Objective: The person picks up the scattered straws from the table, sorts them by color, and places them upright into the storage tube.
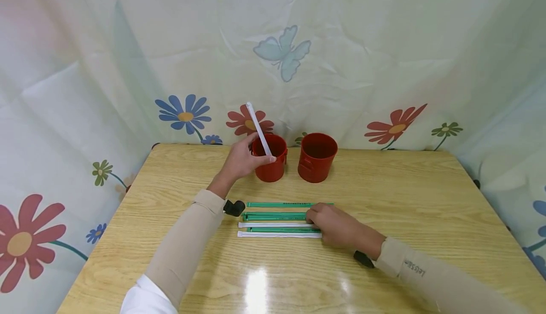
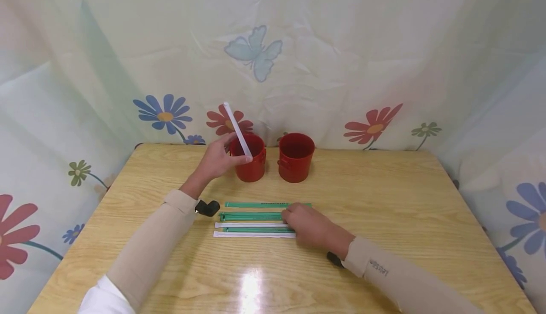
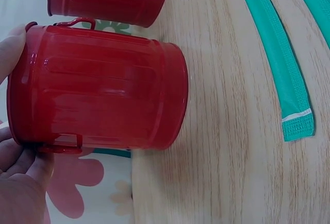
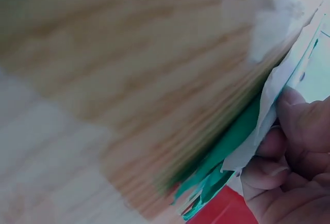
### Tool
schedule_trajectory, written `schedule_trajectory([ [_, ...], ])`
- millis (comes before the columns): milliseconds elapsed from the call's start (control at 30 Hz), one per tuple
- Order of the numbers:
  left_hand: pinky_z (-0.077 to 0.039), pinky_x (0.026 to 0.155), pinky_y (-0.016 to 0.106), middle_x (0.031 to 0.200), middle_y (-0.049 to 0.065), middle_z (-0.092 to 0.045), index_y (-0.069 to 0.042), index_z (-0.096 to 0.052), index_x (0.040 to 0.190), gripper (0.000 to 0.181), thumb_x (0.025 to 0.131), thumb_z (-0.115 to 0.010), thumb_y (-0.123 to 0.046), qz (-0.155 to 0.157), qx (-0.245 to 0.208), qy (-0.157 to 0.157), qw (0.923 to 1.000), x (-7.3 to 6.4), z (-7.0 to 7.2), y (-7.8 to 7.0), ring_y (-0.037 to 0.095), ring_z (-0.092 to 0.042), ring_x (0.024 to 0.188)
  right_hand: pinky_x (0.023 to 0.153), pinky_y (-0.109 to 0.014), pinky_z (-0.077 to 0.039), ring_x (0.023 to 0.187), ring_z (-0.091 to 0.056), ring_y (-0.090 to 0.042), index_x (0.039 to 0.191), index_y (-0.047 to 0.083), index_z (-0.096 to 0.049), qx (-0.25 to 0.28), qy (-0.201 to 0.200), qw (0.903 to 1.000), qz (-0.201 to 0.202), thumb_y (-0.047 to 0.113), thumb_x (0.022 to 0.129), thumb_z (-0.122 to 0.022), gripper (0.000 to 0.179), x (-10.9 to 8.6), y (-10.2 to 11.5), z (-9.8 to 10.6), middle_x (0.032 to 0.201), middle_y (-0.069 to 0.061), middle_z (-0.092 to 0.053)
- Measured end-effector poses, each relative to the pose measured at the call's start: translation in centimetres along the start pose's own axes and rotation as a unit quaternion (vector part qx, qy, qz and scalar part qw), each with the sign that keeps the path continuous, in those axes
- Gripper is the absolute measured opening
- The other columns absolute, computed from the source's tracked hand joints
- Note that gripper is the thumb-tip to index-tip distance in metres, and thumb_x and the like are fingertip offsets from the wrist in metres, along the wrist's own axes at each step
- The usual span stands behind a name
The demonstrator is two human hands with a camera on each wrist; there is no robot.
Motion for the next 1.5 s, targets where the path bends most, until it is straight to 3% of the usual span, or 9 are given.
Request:
schedule_trajectory([
  [233, -0.059, 0.088, 0.044, 0.132, 0.004, -0.060, -0.016, -0.047, 0.143, 0.079, 0.078, -0.083, -0.039, 0.002, 0.003, 0.001, 1.0000, 0.0, 0.0, 0.1, 0.026, -0.055, 0.118, 0.067, -0.022, -0.039, 0.080, -0.044, -0.010, 0.087, 0.015, -0.061, -0.007, 0.010, 0.9999, 0.005, -0.016, 0.069, -0.064, 0.036, -0.1, 0.2, -0.1, 0.082, 0.008, -0.048],
  [533, -0.059, 0.088, 0.045, 0.132, 0.005, -0.060, -0.016, -0.047, 0.144, 0.080, 0.077, -0.083, -0.040, 0.003, 0.001, 0.000, 1.0000, 0.1, 0.0, 0.2, 0.026, -0.055, 0.118, 0.069, -0.022, -0.040, 0.080, -0.042, -0.009, 0.089, 0.014, -0.058, -0.023, 0.003, 0.9993, 0.028, -0.015, 0.074, -0.063, 0.033, -0.6, 0.2, 0.2, 0.084, 0.008, -0.048],
  [800, -0.059, 0.088, 0.045, 0.133, 0.003, -0.060, -0.017, -0.047, 0.143, 0.079, 0.077, -0.083, -0.039, 0.002, 0.000, 0.000, 1.0000, 0.0, 0.0, 0.3, 0.026, -0.054, 0.119, 0.074, -0.025, -0.046, 0.085, -0.045, -0.007, 0.095, 0.017, -0.055, 0.062, 0.007, 0.9980, 0.007, -0.004, 0.089, -0.060, 0.022, -0.7, -0.3, 1.0, 0.089, 0.010, -0.050],
  [1000, -0.059, 0.087, 0.044, 0.133, 0.003, -0.060, -0.017, -0.047, 0.144, 0.080, 0.077, -0.084, -0.040, 0.000, 0.000, 0.001, 1.0000, 0.1, -0.1, 0.3, 0.026, -0.055, 0.119, 0.074, -0.022, -0.046, 0.083, -0.046, -0.006, 0.097, 0.016, -0.055, 0.093, -0.012, 0.9955, 0.011, 0.000, 0.093, -0.060, 0.018, -0.3, -0.1, 1.9, 0.088, 0.010, -0.049],
  [1233, -0.059, 0.087, 0.045, 0.132, 0.004, -0.060, -0.017, -0.047, 0.143, 0.078, 0.077, -0.083, -0.040, 0.003, -0.002, 0.004, 1.0000, 0.0, -0.1, 0.1, 0.026, -0.055, 0.118, 0.069, -0.018, -0.044, 0.078, -0.046, -0.005, 0.096, 0.012, -0.055, 0.157, -0.062, 0.9855, 0.019, 0.002, 0.095, -0.058, 0.011, 0.3, 0.1, 3.6, 0.085, 0.008, -0.049],
  [1500, -0.058, 0.089, 0.044, 0.130, 0.004, -0.062, -0.016, -0.049, 0.142, 0.079, 0.076, -0.085, -0.038, -0.010, -0.013, -0.004, 0.9999, 0.0, -0.1, 0.0, 0.026, -0.056, 0.115, 0.064, -0.020, -0.044, 0.072, -0.045, -0.006, 0.095, 0.007, -0.056, 0.243, -0.116, 0.9628, 0.025, 0.000, 0.095, -0.056, 0.008, 1.8, 0.5, 5.4, 0.082, -0.004, -0.054],
])
Point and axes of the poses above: each hand's wrist, its own x-axis towards the middle knuckle, its own z-axis out of the back of the hand, y = z × x, the point moved 8 cm from there along x, towards the middle knuckle
